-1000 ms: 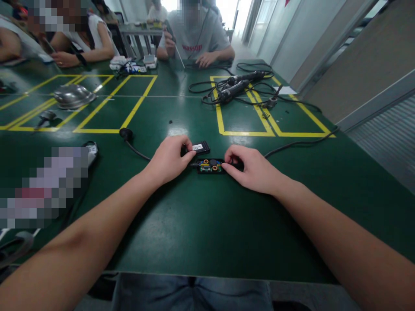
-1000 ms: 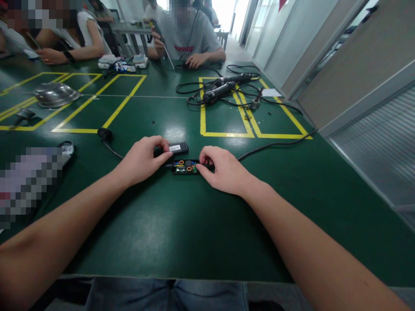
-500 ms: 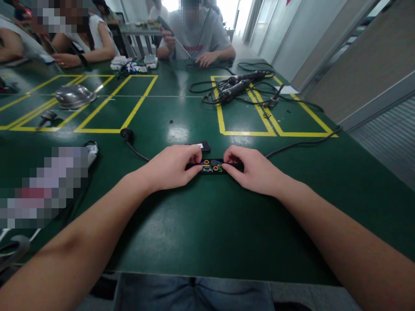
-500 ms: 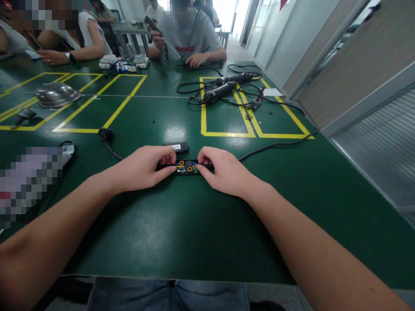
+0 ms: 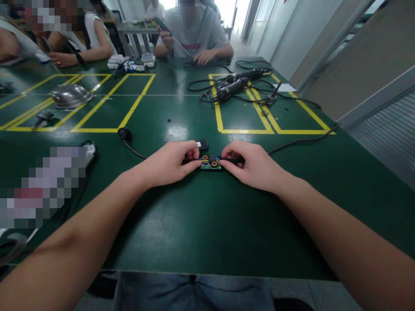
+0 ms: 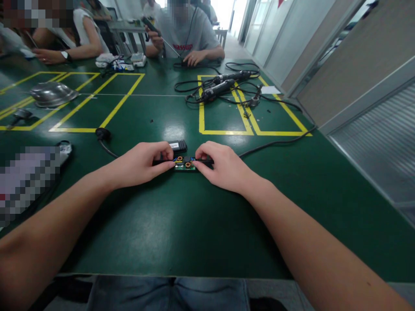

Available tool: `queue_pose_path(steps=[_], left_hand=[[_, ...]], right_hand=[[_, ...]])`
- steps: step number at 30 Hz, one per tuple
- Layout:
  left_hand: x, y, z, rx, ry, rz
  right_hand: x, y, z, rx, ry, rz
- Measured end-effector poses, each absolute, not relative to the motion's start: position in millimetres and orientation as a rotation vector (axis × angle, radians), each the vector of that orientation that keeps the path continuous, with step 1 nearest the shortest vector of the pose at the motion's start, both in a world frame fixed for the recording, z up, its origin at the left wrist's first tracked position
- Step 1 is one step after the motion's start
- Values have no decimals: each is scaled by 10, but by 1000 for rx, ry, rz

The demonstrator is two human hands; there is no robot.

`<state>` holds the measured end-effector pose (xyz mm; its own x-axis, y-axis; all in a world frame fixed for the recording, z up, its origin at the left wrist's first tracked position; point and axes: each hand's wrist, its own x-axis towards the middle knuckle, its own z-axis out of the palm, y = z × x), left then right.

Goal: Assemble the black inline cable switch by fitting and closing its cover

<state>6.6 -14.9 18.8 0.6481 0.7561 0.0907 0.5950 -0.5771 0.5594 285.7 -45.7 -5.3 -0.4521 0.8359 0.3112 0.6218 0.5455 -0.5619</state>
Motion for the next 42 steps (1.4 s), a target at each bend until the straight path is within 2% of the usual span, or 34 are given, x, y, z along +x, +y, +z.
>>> queue_pose_path(steps=[14, 31, 37, 42], left_hand=[[-103, -6, 197, 2426, 976, 392], [-86, -40, 209, 2667, 903, 345], [37, -132, 97, 2707, 982, 633], [81, -94, -46, 2606, 1255, 748]], right_hand=[[3013, -346, -28, -1200, -2201, 709], [3039, -347, -13, -1100, -2267, 628], [2952, -423, -54, -1133, -2255, 481], [2903, -466, -105, -1211, -2212, 514]])
